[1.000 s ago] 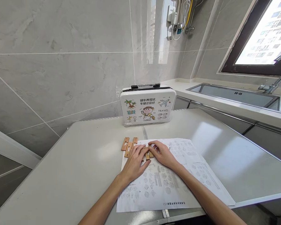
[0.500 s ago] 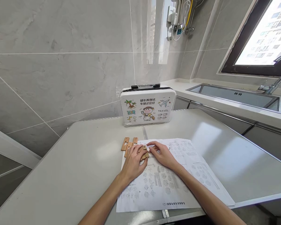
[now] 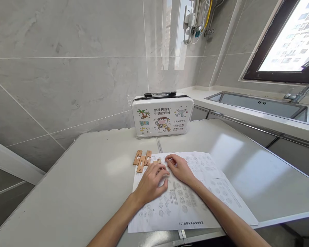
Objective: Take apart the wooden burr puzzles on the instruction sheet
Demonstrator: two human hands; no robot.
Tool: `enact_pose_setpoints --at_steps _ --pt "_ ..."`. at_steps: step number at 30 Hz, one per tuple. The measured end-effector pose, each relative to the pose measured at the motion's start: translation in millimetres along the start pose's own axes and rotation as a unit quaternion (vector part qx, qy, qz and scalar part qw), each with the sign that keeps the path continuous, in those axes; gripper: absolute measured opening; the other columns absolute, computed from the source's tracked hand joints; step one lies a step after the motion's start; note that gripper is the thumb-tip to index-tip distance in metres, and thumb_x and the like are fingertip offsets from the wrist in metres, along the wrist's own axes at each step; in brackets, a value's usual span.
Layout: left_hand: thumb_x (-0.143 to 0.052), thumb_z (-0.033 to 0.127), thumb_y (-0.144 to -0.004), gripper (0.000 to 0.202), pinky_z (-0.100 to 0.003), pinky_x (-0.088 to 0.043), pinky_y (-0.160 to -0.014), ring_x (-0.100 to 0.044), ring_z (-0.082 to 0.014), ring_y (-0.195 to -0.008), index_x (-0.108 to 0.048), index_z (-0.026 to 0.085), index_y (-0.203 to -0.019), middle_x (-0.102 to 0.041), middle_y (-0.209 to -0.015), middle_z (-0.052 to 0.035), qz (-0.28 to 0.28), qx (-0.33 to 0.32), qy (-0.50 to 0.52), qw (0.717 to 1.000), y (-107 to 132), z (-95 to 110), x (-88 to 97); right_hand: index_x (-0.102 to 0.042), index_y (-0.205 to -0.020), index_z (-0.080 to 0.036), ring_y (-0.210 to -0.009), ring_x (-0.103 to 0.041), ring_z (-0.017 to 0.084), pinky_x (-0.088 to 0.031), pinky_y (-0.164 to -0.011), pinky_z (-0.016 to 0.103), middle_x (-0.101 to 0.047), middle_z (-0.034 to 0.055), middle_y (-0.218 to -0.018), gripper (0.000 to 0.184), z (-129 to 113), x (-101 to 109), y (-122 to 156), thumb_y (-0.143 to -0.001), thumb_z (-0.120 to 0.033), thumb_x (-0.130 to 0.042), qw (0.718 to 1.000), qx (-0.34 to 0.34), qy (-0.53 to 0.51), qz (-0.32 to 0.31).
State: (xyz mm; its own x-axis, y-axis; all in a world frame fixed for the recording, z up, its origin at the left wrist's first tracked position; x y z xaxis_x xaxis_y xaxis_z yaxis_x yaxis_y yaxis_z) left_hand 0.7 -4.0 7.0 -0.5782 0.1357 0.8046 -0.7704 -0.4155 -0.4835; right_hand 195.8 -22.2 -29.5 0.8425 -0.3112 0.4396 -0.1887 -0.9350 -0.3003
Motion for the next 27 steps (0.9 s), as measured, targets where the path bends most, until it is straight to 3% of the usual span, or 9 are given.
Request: enact_pose_setpoints --at_steps 4,7,10,27 --pt "-0.059 0.021 -0.09 0.015 -0.031 -0.05 -0.066 -0.066 -0.0196 -0.075 -0.068 0.025 -0.1 -0.07 -0.093 -0.0049 -0.101 -0.047 0.013 0.994 6 11 -8.8 -0.068 -0.098 -0.024 -0.07 -0.065 0.019 -0.048 -0.067 0.032 -0.076 0.0026 -0.088 0.018 3 -1 0 -0.096 -0.031 -0.051 1.0 -0.004 0.019 0.001" --pt "-0.061 0.018 -0.083 0.007 -0.027 -0.036 -0.052 -0.058 -0.0139 -0.055 -0.066 0.023 -0.083 -0.065 -0.068 0.0019 -0.113 -0.068 0.019 0.991 10 12 -17.6 -0.067 -0.097 -0.024 -0.059 -0.059 0.019 -0.044 -0.064 0.031 -0.067 -0.0023 -0.065 0.019 5 -1 0 -0.096 -0.031 -0.05 0.999 -0.016 0.039 0.001" --pt "-0.062 0.015 -0.079 0.007 -0.025 -0.032 -0.051 -0.052 -0.011 -0.05 -0.064 0.021 -0.076 -0.061 -0.059 0.0048 -0.103 -0.073 0.035 0.991 11 11 -21.7 -0.066 -0.096 -0.024 -0.052 -0.054 0.018 -0.041 -0.062 0.03 -0.055 -0.0062 -0.053 0.02 5 -1 1 -0.097 -0.032 -0.049 0.998 -0.024 0.054 -0.003" --pt "-0.062 0.015 -0.081 0.007 -0.023 -0.034 -0.053 -0.05 -0.0095 -0.05 -0.065 0.021 -0.08 -0.059 -0.058 0.0071 -0.102 -0.061 0.053 0.991 8 10 -18.9 -0.067 -0.095 -0.024 -0.056 -0.058 0.018 -0.039 -0.062 0.028 -0.061 -0.0046 -0.058 0.018 2 0 1 -0.095 -0.029 -0.05 0.996 -0.028 0.079 -0.023"
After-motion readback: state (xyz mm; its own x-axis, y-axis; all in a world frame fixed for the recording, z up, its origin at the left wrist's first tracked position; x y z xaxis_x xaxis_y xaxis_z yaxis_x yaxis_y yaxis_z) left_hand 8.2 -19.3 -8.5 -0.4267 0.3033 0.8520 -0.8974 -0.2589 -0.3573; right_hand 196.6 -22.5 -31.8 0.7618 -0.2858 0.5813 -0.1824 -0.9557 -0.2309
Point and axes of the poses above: each hand's wrist, its own y-axis away from the middle knuckle, its own x-axis out of the back of the hand, z = x × y, the point moved 1 cm from there along -y, towards the middle knuckle
